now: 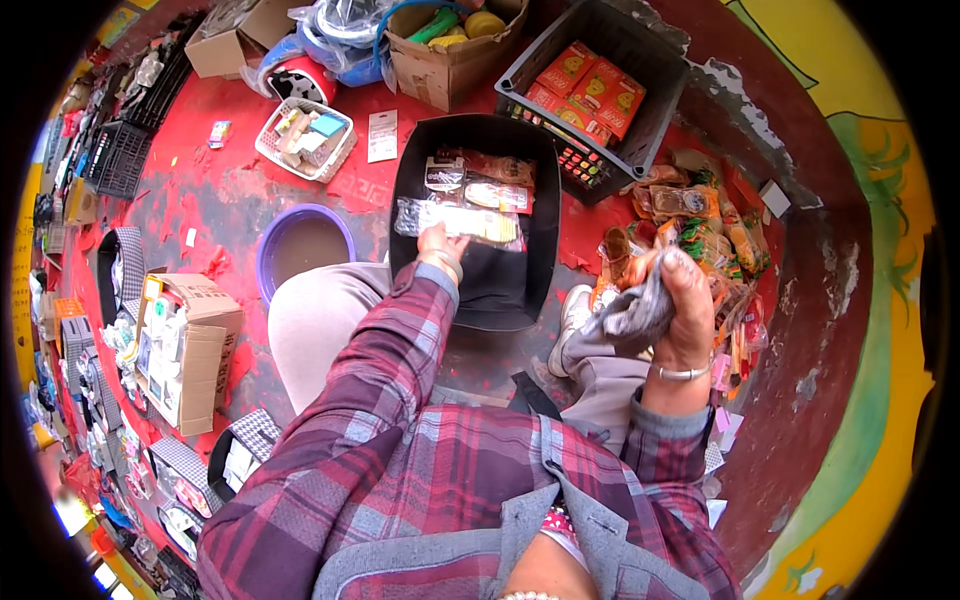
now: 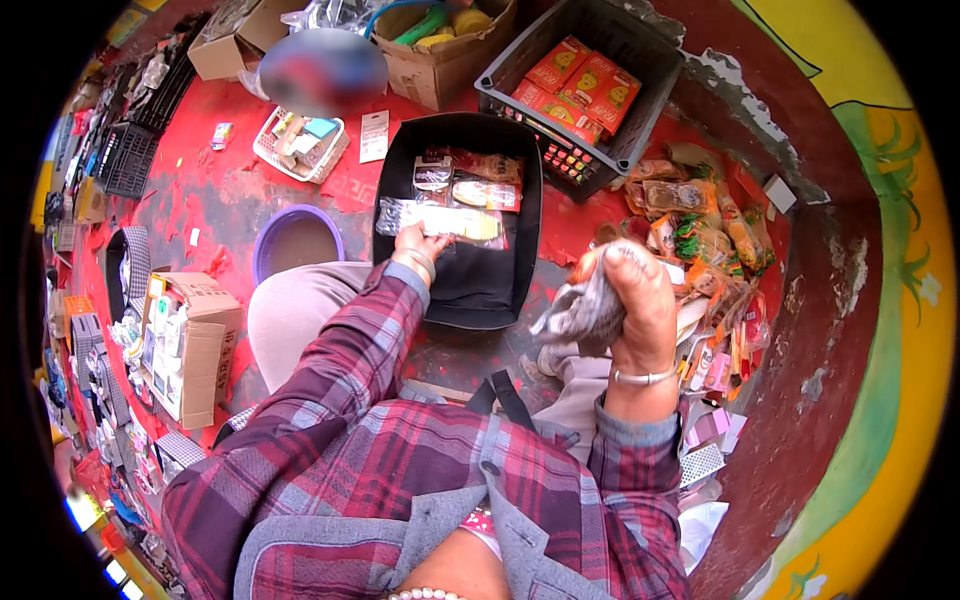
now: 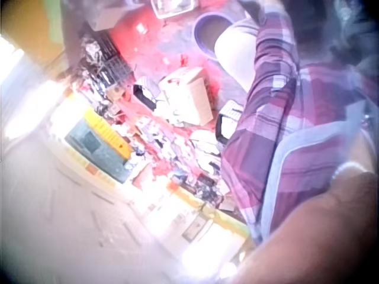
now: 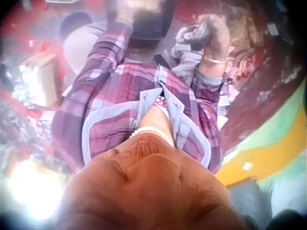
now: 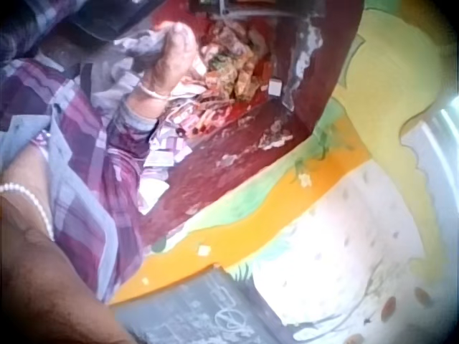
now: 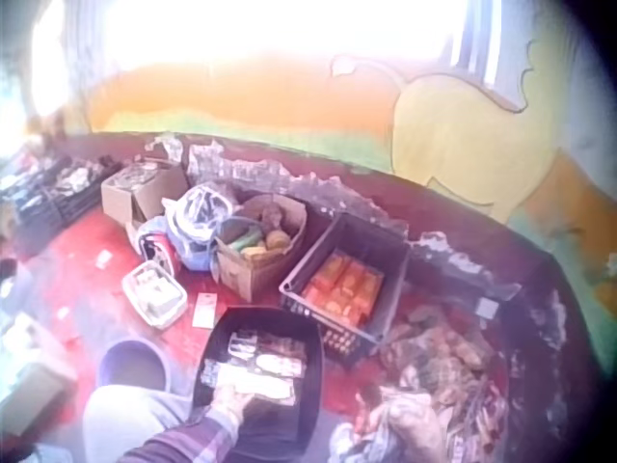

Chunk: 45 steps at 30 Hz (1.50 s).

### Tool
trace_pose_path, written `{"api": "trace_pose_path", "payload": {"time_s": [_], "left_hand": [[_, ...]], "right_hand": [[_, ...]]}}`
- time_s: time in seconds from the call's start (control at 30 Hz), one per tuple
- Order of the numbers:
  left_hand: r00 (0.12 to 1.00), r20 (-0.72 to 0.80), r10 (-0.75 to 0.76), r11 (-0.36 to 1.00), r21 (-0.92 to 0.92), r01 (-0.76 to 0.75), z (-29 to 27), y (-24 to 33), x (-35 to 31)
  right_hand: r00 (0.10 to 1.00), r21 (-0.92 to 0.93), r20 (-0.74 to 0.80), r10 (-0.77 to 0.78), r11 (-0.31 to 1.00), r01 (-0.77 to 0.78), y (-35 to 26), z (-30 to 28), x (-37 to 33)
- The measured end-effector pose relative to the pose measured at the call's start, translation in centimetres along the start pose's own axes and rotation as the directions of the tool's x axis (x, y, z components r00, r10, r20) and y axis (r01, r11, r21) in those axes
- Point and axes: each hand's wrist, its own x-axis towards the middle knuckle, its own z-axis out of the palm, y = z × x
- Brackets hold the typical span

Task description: The person wipes a bundle of snack packages with a cloth and then removes the rubber bands holding them together.

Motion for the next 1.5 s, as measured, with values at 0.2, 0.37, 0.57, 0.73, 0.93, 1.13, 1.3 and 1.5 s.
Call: {"api": "trace_pose_path", "payload": {"time_s": [0.2,0.37,0.57,0.73,0.93,1.13,1.3,1.5], "left_hand": [[0.996,-0.084,-0.011,0.976,-0.218,-0.008,-3.5,-4.5,4.8],[0.998,-0.011,-0.065,0.981,-0.186,0.061,-2.7,-7.5,7.5],[0.988,-0.082,-0.128,0.980,0.141,0.138,-2.0,-7.9,8.2],[0.958,-0.154,-0.241,0.933,0.233,0.273,-3.8,-9.5,8.4],[0.961,-0.078,-0.267,0.920,0.277,0.278,-4.2,-10.9,12.0],[0.941,-0.192,-0.279,0.909,0.262,0.323,-2.7,-12.1,14.1],[0.919,-0.289,-0.270,0.858,0.360,0.366,-0.8,-12.3,15.2],[0.880,-0.376,-0.290,0.685,0.561,0.465,0.0,-10.4,14.5]], "right_hand": [[0.998,-0.064,-0.029,0.061,0.996,-0.062,0.6,0.5,2.1],[0.992,-0.026,-0.036,0.125,0.992,-0.126,1.4,0.4,3.2],[0.971,-0.003,-0.090,0.220,0.975,-0.221,1.9,0.4,3.9],[0.975,0.045,-0.045,0.217,0.975,-0.215,2.3,0.4,4.5],[0.959,0.054,-0.076,0.271,0.962,-0.268,2.1,0.7,4.6],[0.954,0.052,-0.090,0.285,0.958,-0.281,2.5,0.1,4.5],[0.947,0.134,-0.047,0.319,0.941,-0.310,2.6,-0.3,4.7],[0.941,0.114,-0.064,0.333,0.939,-0.324,2.5,-0.1,4.7]]}}
